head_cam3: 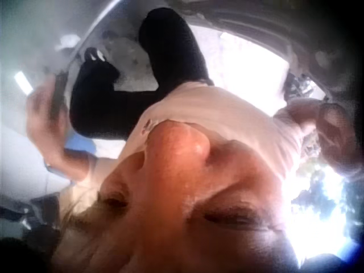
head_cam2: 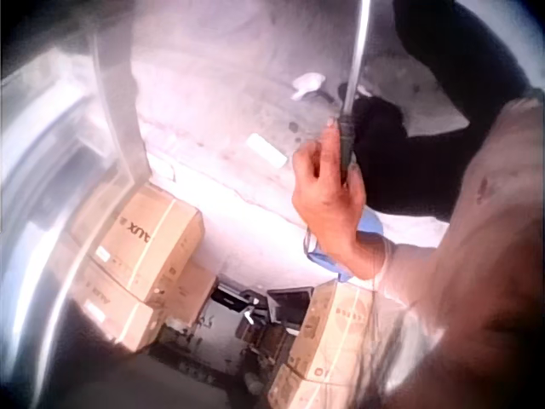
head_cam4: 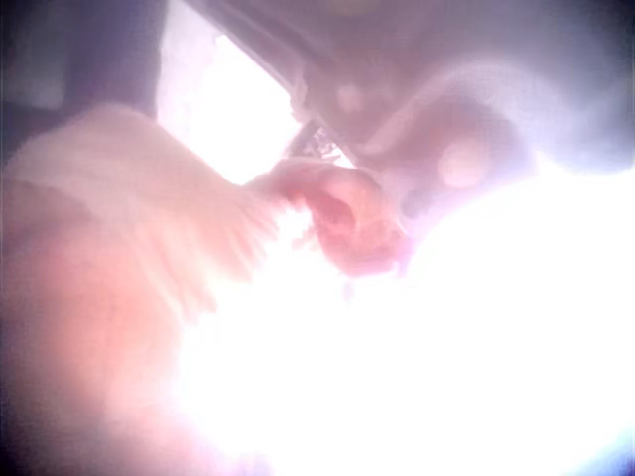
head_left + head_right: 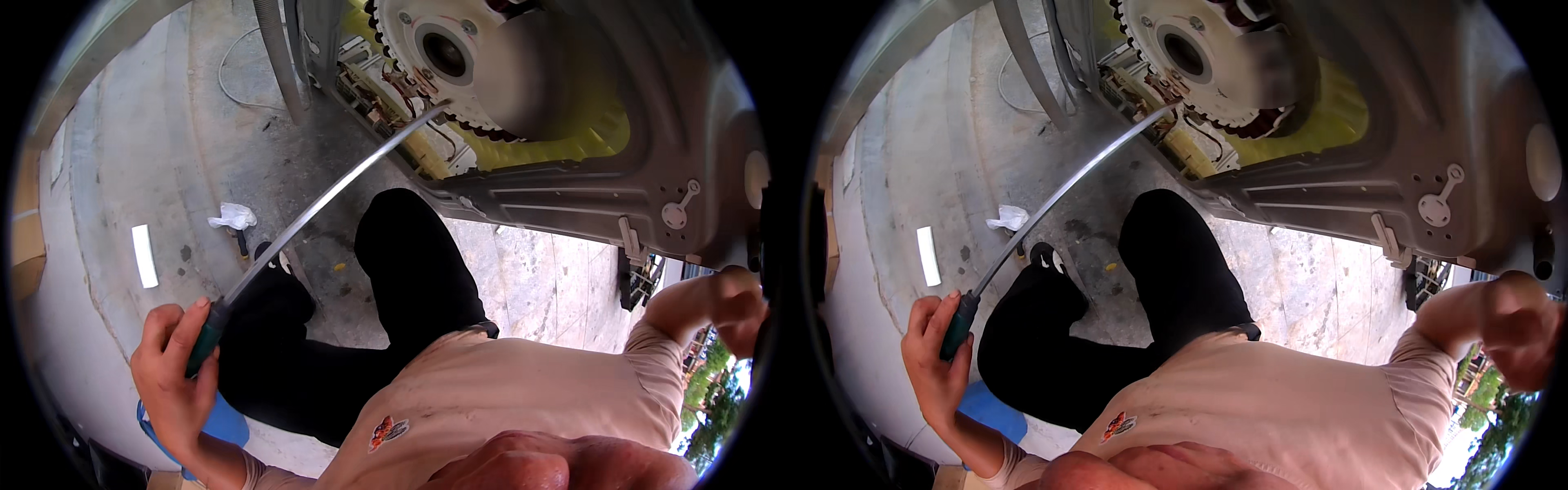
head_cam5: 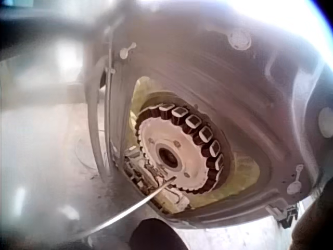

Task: The person uses a screwdriver to manipulate a central component inside a disassembled appliance, likely a washing machine motor. They repeatedly wipe the area with a tissue and use the screwdriver to adjust or clean the central hub.

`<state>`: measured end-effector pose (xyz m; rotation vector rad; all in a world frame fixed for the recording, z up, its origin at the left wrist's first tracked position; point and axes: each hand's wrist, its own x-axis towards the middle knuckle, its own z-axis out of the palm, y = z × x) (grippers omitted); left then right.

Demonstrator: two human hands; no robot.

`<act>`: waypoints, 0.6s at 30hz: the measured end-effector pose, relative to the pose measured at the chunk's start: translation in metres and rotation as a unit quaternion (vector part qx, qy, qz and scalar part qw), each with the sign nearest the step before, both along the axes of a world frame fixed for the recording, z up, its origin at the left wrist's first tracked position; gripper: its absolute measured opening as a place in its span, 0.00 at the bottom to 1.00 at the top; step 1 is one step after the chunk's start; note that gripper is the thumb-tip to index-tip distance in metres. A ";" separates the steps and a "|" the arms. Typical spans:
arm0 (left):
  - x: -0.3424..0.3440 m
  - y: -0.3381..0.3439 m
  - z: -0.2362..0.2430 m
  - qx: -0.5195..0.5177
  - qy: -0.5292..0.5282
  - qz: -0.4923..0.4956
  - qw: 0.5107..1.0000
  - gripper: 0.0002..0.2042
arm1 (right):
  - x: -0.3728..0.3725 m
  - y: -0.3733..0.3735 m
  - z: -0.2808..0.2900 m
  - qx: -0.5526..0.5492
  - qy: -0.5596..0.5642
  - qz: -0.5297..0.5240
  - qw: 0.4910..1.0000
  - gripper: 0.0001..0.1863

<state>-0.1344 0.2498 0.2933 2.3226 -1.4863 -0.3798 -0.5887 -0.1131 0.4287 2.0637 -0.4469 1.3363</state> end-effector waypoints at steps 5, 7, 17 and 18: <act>0.028 -0.058 -0.050 -0.082 -0.078 -0.070 0.991 0.27 | 0.118 0.106 -0.153 0.406 0.113 0.236 0.876 0.15; 0.037 -0.067 -0.068 -0.090 -0.083 -0.075 0.990 0.27 | 0.184 0.115 -0.213 0.655 0.121 0.283 0.690 0.20; 0.074 -0.080 -0.088 -0.078 -0.058 -0.127 0.987 0.29 | 0.334 0.068 -0.289 0.854 -0.281 0.383 0.213 0.17; 0.078 -0.079 -0.085 -0.066 -0.029 -0.133 0.988 0.28 | 0.335 0.065 -0.292 0.847 -0.278 0.396 0.220 0.17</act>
